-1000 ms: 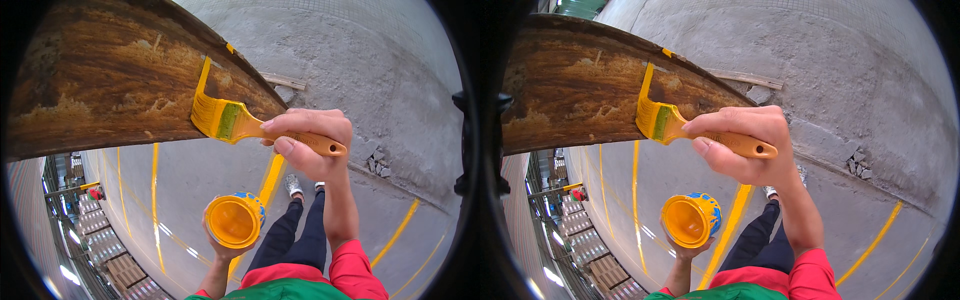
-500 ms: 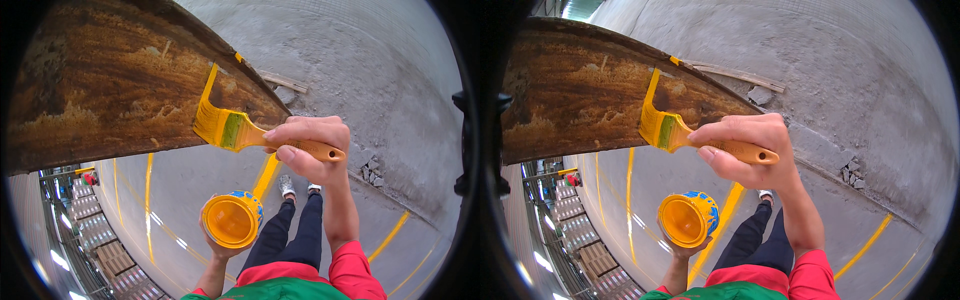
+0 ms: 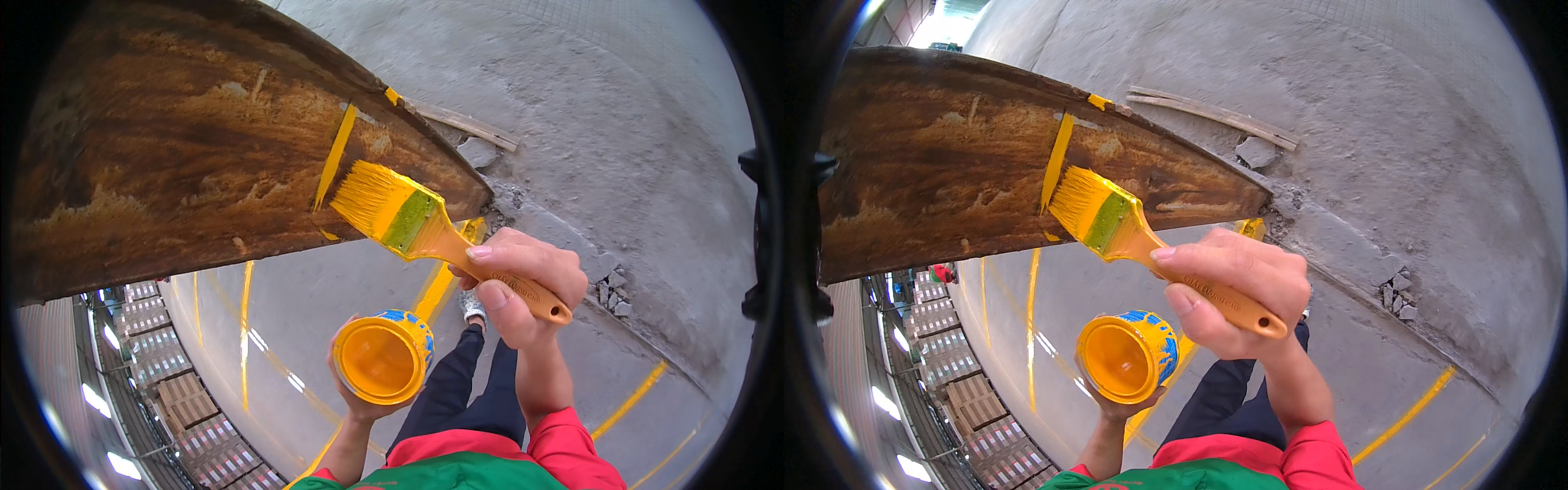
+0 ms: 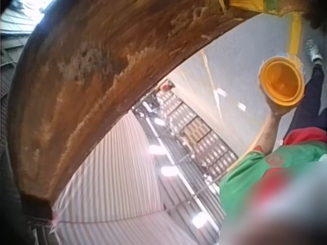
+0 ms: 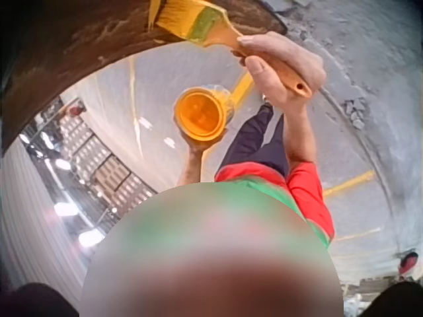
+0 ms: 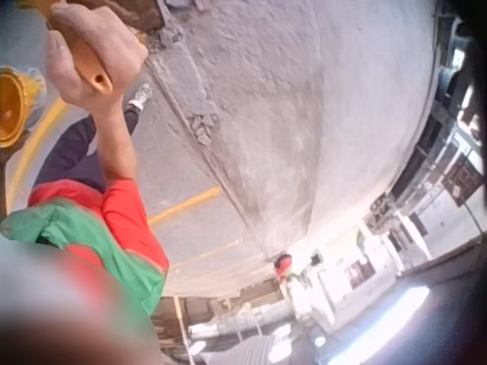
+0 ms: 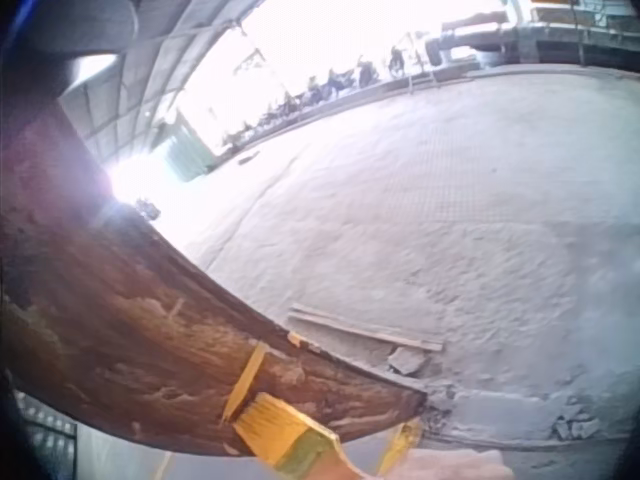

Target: The person paints a yellow metal pole with yellow paint using a brush. They dip the brush into a paint can, apply paint to the pole, and repeat the process while walking through a warehouse.

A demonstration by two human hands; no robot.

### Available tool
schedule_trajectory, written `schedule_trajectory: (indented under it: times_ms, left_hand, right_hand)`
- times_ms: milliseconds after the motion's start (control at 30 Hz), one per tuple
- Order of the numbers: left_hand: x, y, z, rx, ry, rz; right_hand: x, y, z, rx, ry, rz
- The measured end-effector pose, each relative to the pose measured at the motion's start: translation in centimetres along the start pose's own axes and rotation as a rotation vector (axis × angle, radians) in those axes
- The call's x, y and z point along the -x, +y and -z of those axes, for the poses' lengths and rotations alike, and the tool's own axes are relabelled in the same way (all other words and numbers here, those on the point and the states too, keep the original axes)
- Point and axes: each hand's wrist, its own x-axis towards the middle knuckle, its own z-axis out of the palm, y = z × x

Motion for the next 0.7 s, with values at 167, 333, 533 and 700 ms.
schedule_trajectory:
  times_ms: [167, 333, 533, 700]
  left_hand:
    - [-0.3, 0.6, -0.5, -0.025, -0.008, 0.007]
    - [-0.6, 0.6, -0.3, -0.099, -0.035, -0.022]
    - [-0.6, 0.7, -0.1, -0.101, -0.035, -0.02]
    - [-1.0, 0.7, -0.1, -0.104, -0.033, -0.047]
  right_hand:
    - [-0.1, 0.0, -1.0, 0.022, 0.0, 0.047]
    - [-0.3, -0.1, -1.7, 0.037, -0.017, 0.07]
    - [-0.9, 0.1, -1.2, 0.063, -0.127, 0.05]
    - [-1.7, 0.4, -0.5, 0.011, -0.14, -0.05]
